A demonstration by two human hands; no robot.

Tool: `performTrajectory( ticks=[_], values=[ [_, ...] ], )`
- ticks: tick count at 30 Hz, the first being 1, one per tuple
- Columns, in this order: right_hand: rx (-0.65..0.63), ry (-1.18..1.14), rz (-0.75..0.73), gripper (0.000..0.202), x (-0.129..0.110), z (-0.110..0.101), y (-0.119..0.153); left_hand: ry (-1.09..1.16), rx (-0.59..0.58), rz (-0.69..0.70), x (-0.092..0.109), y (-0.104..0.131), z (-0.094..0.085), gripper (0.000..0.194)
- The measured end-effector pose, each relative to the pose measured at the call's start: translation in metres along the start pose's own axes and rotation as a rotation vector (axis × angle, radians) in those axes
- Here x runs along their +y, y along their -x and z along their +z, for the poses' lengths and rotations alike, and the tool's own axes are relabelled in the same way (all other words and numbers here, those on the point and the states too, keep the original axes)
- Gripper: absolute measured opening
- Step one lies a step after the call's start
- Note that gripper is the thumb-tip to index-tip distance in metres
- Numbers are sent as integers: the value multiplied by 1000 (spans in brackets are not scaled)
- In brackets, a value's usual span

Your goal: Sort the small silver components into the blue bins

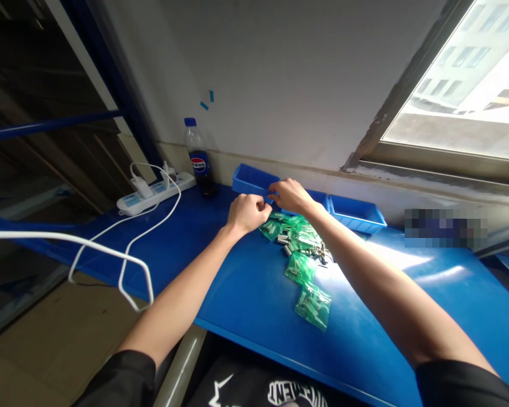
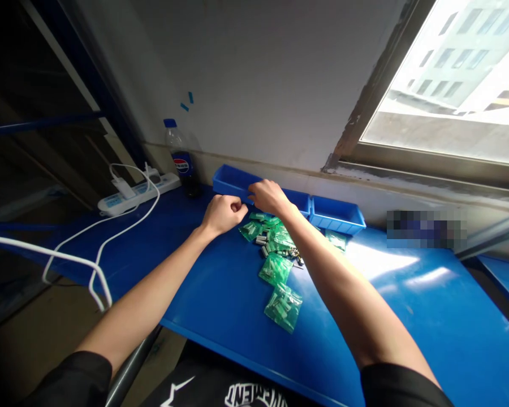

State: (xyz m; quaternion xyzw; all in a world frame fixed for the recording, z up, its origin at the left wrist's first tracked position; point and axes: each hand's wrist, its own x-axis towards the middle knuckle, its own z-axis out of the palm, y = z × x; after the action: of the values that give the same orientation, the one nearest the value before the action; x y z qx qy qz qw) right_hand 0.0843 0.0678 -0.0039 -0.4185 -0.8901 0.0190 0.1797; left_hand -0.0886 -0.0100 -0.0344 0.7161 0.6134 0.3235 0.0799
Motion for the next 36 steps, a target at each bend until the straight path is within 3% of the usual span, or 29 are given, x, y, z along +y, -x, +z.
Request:
performTrajectory(
  ticks=[2, 4, 6, 8, 11, 15, 18, 20, 22, 26, 28, 33, 36],
  values=[
    [-52, 118, 0, 18, -1, 9, 3, 0, 85, 30, 1, 1, 0, 25],
    [-68, 114, 1, 22, -2, 14, 9, 17, 139, 69, -6, -2, 4, 37],
    [-25, 1, -23, 33, -1, 16, 18, 27, 92, 142, -15, -7, 12, 49],
    [74, -135, -48, 41, 2, 13, 31, 23, 7, 203, -23, -11, 21, 49],
    [287, -199, 51, 39, 8, 3, 58, 39, -42, 225, -27, -14, 29, 48],
    [531, -209, 190, 26, 18, -13, 100, -3, -55, 218, -23, -11, 28, 51],
    [612, -296, 266, 23, 29, -21, 130, -30, 13, 214, -12, -8, 22, 52],
    [587, -407, 373, 23, 39, -23, 147, 0, 43, 281, -1, -8, 20, 48],
    [531, -479, 441, 25, 49, -22, 164, 64, -27, 400, 12, -9, 20, 40],
    [502, -355, 429, 23, 65, -19, 194, 139, -165, 572, 34, -13, 29, 26],
    [455, -212, 387, 21, 68, -20, 206, 157, -136, 598, 41, -11, 37, 24],
    [153, 30, 354, 30, 70, -23, 221, 204, 7, 649, 45, 4, 54, 24],
    [137, -21, 401, 29, 73, -17, 221, 196, -2, 697, 45, 14, 58, 25]
  ],
)
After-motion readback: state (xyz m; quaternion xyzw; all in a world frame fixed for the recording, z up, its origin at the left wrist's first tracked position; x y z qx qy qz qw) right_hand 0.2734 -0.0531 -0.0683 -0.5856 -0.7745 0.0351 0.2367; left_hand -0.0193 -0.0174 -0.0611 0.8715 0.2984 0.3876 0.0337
